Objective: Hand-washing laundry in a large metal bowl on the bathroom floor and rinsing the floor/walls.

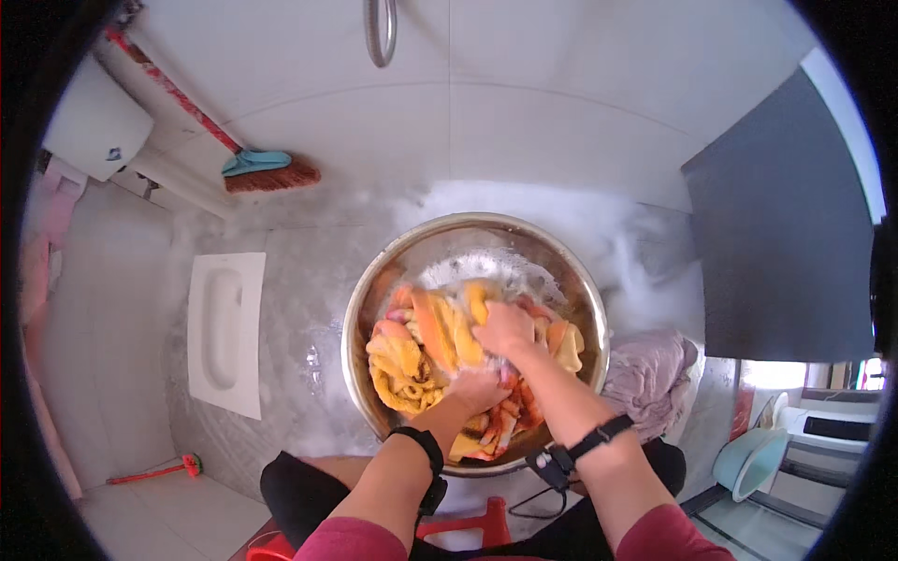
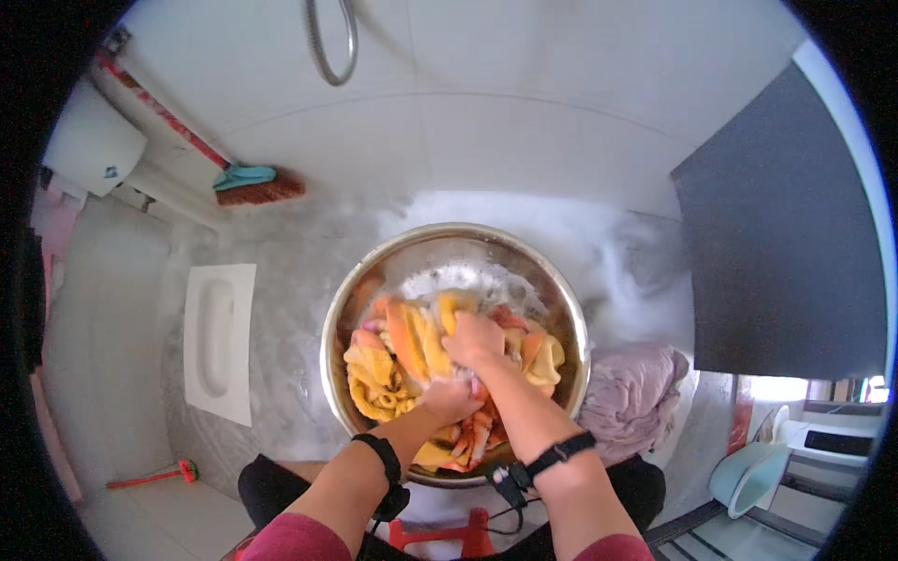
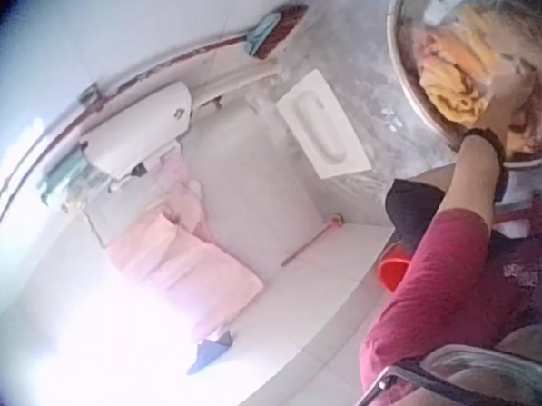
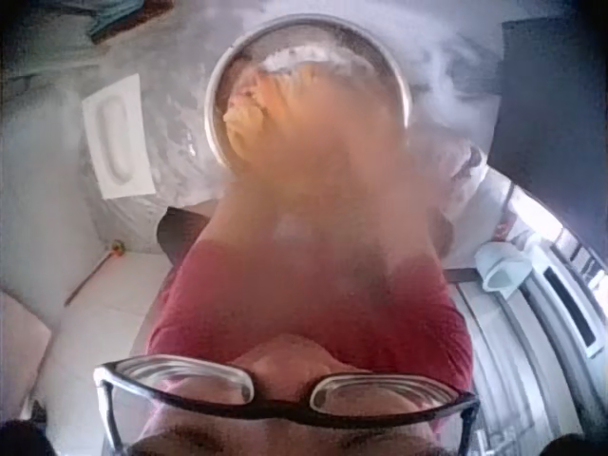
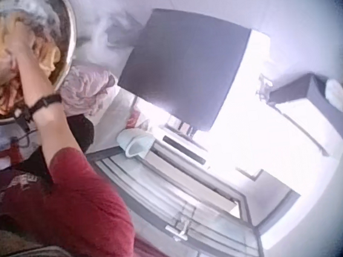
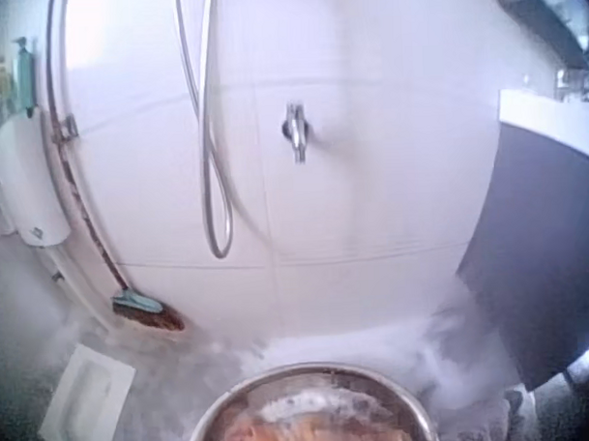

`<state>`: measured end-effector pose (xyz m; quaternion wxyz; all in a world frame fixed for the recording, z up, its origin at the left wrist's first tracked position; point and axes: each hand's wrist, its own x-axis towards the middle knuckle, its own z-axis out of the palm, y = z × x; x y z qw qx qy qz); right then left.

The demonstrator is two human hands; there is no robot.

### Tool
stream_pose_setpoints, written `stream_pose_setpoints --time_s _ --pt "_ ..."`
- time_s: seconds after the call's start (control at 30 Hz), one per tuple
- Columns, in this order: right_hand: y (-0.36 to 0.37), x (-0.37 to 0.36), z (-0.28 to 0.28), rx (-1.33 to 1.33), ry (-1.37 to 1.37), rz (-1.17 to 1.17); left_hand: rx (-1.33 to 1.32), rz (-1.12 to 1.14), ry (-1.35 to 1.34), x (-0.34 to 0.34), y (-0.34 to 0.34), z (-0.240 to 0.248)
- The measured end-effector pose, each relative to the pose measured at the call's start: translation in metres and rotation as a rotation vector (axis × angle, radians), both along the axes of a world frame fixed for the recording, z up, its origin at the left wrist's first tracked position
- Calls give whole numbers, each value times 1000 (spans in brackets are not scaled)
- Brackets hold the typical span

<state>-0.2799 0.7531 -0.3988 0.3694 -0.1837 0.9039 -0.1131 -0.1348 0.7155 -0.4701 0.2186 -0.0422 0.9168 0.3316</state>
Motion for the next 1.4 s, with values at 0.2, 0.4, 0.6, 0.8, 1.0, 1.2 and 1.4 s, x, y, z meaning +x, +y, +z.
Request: stream_pose_setpoints --time_s 0.2,0.4,0.6,0.8,1.0,1.2,1.4 --pt "62 119 78 -269 297 -169 -49 -59 5 75 16 -31" --pt "78 212 114 -565 308 27 -291 -190 -291 89 -36 -44" --pt "123 241 66 -510 286 22 -400 120 214 53 -74 133" --pt "120 243 36 -461 -45 42 -403 146 108 33 -53 110" --pt "119 189 -1 -241 -218 -212 -468 127 59 32 -18 66" --pt "110 130 -52 -314 -136 -237 -522 144 -44 -18 -15 56" --pt "88 50 -76 -335 -136 -214 -540 131 -69 -80 -37 -13"
